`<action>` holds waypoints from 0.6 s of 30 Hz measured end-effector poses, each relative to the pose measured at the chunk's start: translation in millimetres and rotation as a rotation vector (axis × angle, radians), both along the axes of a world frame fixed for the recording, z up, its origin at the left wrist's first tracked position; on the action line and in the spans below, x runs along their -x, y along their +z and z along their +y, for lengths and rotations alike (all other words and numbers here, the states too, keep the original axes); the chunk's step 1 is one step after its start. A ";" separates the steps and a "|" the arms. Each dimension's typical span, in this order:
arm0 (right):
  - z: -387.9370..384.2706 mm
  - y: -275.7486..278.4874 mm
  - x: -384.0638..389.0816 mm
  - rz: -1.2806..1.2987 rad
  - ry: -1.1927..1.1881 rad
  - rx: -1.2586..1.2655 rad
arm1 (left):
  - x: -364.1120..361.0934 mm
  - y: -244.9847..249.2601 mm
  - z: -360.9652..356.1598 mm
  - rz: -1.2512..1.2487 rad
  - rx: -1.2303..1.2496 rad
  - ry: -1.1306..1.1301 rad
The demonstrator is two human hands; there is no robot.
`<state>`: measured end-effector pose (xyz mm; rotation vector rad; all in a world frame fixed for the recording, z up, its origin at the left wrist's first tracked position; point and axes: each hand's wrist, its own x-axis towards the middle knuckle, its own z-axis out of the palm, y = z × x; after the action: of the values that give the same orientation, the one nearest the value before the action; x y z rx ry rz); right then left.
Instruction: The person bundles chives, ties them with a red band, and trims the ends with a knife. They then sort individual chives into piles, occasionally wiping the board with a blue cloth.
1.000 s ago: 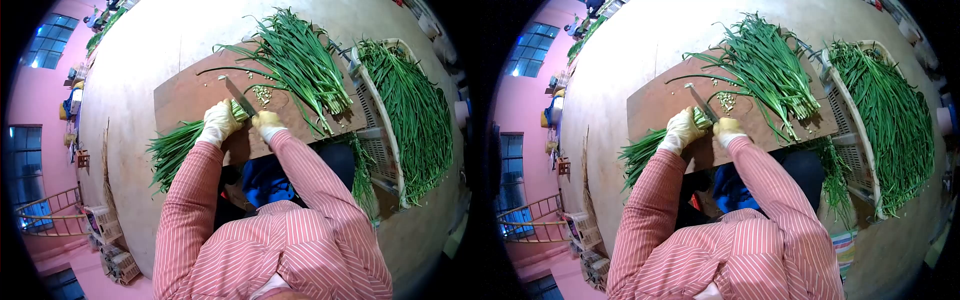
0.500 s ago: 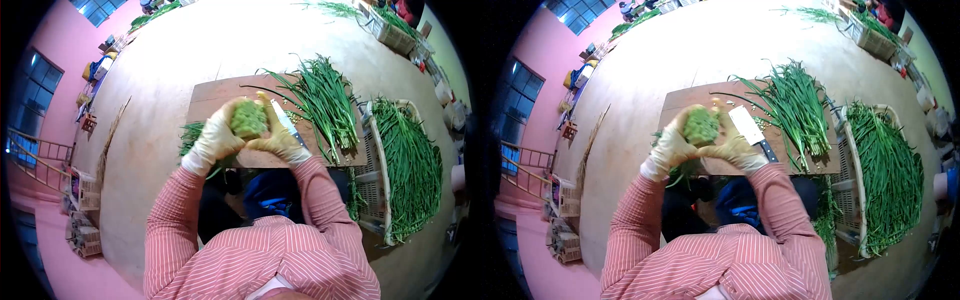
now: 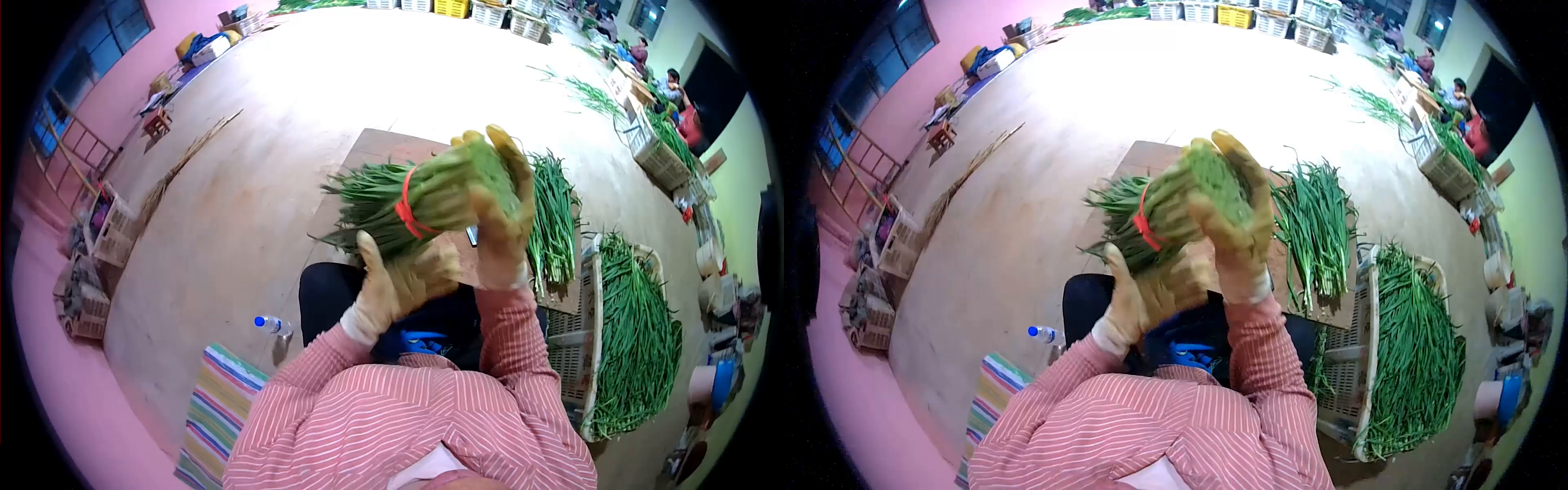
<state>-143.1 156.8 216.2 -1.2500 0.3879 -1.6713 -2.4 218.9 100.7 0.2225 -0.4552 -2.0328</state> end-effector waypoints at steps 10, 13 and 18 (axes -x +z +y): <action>38.1 -28.2 69.1 0.625 0.365 -0.333 | -45.9 -5.8 -72.8 0.061 0.192 0.334; 30.0 -40.7 46.9 0.866 0.428 -0.438 | -39.0 -7.5 -72.3 0.018 0.231 0.323; 49.7 -82.3 17.1 0.836 0.406 -0.261 | -29.6 -15.4 -74.2 0.043 0.327 0.207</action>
<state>-160.2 206.5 134.0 -1.6490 0.7598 -0.6745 27.2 144.7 85.3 0.0241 -0.6990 -1.7292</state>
